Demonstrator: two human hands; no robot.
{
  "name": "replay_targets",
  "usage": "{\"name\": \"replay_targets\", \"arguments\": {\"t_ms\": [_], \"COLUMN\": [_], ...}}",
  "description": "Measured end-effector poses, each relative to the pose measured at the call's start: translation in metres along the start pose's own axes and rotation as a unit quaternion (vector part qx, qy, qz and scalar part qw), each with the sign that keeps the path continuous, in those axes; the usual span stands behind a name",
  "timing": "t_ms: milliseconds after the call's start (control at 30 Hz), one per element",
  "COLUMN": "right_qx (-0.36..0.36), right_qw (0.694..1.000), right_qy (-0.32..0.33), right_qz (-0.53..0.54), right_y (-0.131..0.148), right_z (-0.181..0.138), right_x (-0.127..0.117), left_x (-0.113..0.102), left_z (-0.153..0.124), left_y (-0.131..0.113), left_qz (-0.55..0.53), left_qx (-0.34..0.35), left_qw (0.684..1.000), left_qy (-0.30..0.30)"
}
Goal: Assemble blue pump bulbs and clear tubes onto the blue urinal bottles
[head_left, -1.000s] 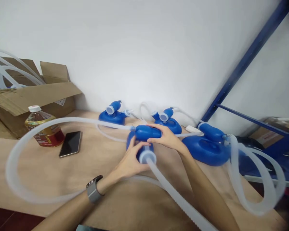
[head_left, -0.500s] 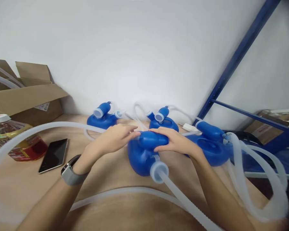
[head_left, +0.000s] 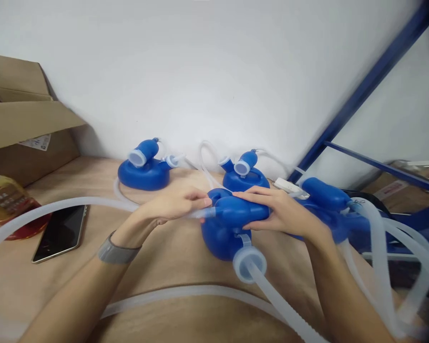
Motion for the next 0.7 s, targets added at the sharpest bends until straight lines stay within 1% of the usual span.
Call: {"name": "replay_targets", "arguments": {"t_ms": [67, 167, 333, 433, 500, 600, 667, 700], "right_qx": [0.005, 0.016, 0.019, 0.017, 0.012, 0.004, -0.001, -0.003], "right_qw": [1.0, 0.999, 0.999, 0.999, 0.999, 0.998, 0.998, 0.998], "right_qy": [0.01, 0.025, 0.04, 0.045, 0.05, 0.056, 0.057, 0.057], "right_qz": [-0.011, -0.018, 0.004, 0.012, 0.015, 0.018, 0.026, 0.032], "right_y": [0.002, 0.003, 0.003, 0.002, 0.002, 0.003, 0.004, 0.005], "right_z": [0.001, 0.001, 0.001, -0.001, -0.002, -0.002, -0.002, -0.002], "right_x": [-0.002, -0.003, -0.004, -0.003, -0.003, -0.003, -0.003, -0.003], "left_x": [-0.006, -0.013, -0.014, -0.011, -0.007, 0.0, 0.004, 0.005], "left_z": [0.0, -0.002, -0.008, -0.013, -0.019, -0.03, -0.035, -0.037], "left_y": [0.003, 0.0, -0.013, -0.024, -0.034, -0.049, -0.054, -0.055], "left_qz": [0.023, 0.063, 0.121, 0.164, 0.203, 0.295, 0.344, 0.352], "left_qx": [0.0, 0.036, 0.071, 0.094, 0.128, 0.186, 0.208, 0.215], "left_qw": [0.999, 0.995, 0.988, 0.98, 0.968, 0.933, 0.911, 0.908], "left_qy": [-0.03, -0.062, -0.062, -0.065, -0.072, -0.093, -0.088, -0.077]}}
Point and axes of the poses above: each hand's wrist, its own z-axis towards the middle knuckle, its own x-axis out of the palm, y = z × x, the point moved 6 cm from there along z, towards the middle knuckle, and after that the axes turned 3 degrees about z, right-handed, at the moved point
